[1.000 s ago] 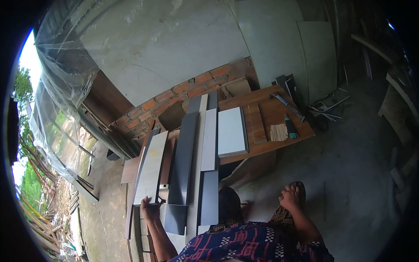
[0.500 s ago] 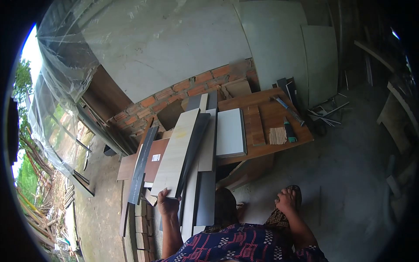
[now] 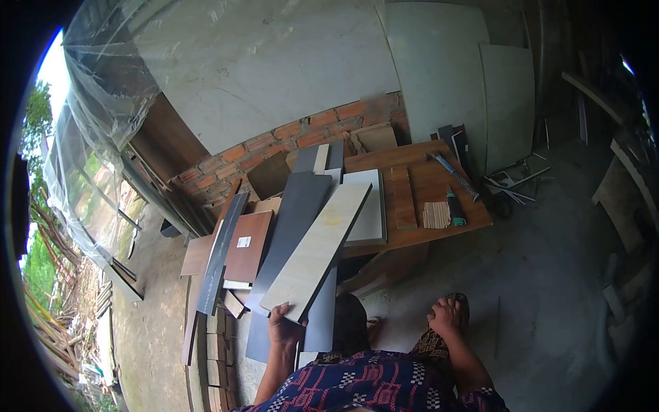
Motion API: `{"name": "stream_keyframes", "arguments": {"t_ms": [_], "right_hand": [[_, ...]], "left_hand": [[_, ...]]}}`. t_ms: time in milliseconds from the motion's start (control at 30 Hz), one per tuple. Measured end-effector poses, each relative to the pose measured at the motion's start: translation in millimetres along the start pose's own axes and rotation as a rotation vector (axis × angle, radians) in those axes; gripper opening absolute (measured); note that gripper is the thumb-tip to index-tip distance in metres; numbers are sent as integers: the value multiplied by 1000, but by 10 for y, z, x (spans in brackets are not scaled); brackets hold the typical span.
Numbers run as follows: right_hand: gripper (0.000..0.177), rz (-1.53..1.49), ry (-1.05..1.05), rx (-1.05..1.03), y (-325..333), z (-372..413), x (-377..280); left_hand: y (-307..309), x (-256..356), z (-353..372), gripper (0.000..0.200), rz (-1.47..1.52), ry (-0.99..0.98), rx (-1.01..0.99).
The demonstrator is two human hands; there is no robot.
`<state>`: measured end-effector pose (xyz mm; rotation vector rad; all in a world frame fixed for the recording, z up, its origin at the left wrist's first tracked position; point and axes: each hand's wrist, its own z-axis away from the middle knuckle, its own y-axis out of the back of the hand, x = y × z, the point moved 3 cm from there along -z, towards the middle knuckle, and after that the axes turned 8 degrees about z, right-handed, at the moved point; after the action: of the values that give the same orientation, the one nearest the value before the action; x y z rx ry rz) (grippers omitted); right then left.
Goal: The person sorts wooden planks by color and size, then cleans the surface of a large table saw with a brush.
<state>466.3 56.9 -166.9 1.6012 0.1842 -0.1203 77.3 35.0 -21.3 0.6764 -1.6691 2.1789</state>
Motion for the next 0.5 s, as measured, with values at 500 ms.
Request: {"name": "stream_keyframes", "arguments": {"t_ms": [500], "right_hand": [[26,-8,-16,-2,5,23,50]], "left_hand": [[214,-96,-315,28,-18,-83,121]]}}
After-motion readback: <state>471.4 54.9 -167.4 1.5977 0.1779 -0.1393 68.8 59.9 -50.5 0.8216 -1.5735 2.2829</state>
